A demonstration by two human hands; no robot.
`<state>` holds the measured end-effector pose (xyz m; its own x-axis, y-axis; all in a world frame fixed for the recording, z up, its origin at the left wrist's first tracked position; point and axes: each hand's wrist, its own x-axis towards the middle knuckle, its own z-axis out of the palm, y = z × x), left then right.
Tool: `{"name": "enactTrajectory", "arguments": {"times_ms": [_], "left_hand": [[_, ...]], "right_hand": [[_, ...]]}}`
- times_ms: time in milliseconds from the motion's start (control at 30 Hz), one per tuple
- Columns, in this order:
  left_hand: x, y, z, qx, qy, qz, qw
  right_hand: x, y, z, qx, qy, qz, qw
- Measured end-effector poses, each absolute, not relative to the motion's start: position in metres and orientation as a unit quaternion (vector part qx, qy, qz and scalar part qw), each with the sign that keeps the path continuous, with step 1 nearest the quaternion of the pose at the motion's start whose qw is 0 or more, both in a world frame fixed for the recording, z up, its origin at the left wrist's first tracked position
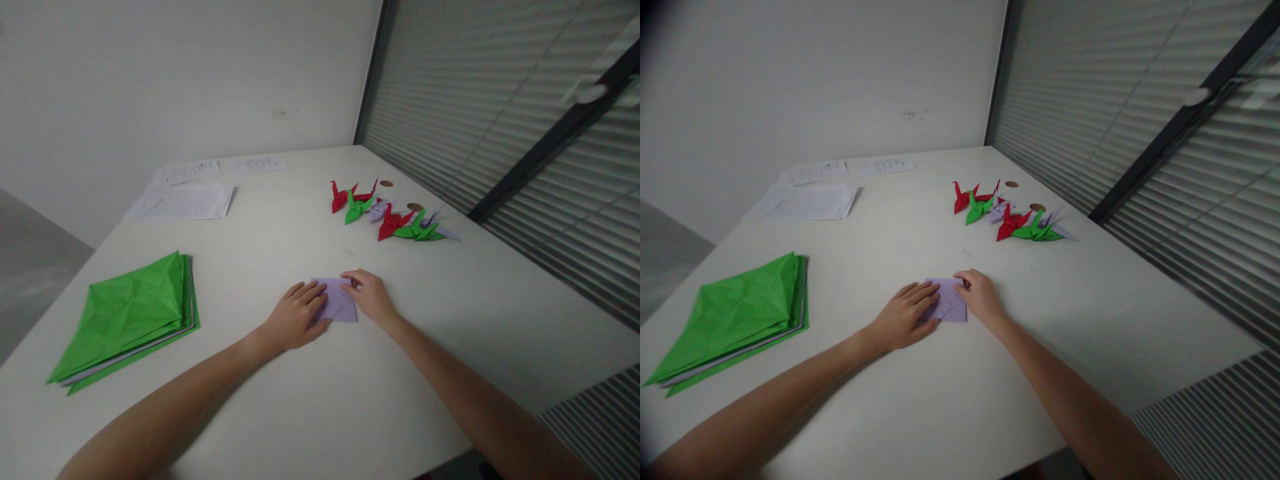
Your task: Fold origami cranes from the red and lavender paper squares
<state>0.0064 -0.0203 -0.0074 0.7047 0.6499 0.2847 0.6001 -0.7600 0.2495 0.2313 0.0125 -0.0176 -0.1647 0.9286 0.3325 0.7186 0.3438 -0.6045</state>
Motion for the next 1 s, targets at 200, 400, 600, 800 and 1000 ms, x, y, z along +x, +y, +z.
{"name": "enactTrajectory", "arguments": {"times_ms": [200, 400, 600, 800, 1000], "left_hand": [[0.007, -0.02, -0.007, 0.922, 0.341, 0.17, 0.072], [0.007, -0.02, -0.008, 0.922, 0.339, 0.175, 0.068], [0.007, -0.02, -0.006, 0.924, 0.34, 0.163, 0.069], [0.007, -0.021, -0.004, 0.931, 0.323, 0.152, 0.079], [0.006, -0.02, -0.004, 0.93, 0.322, 0.164, 0.071]], "right_hand": [[0.235, 0.008, -0.009, -0.548, -0.796, 0.033, 0.254], [0.232, 0.006, -0.007, -0.54, -0.796, 0.052, 0.269], [0.225, 0.007, -0.018, -0.549, -0.72, 0.226, 0.36], [0.221, 0.008, -0.021, -0.56, -0.722, 0.218, 0.342], [0.221, 0.003, -0.022, -0.472, -0.805, 0.15, 0.325]]}}
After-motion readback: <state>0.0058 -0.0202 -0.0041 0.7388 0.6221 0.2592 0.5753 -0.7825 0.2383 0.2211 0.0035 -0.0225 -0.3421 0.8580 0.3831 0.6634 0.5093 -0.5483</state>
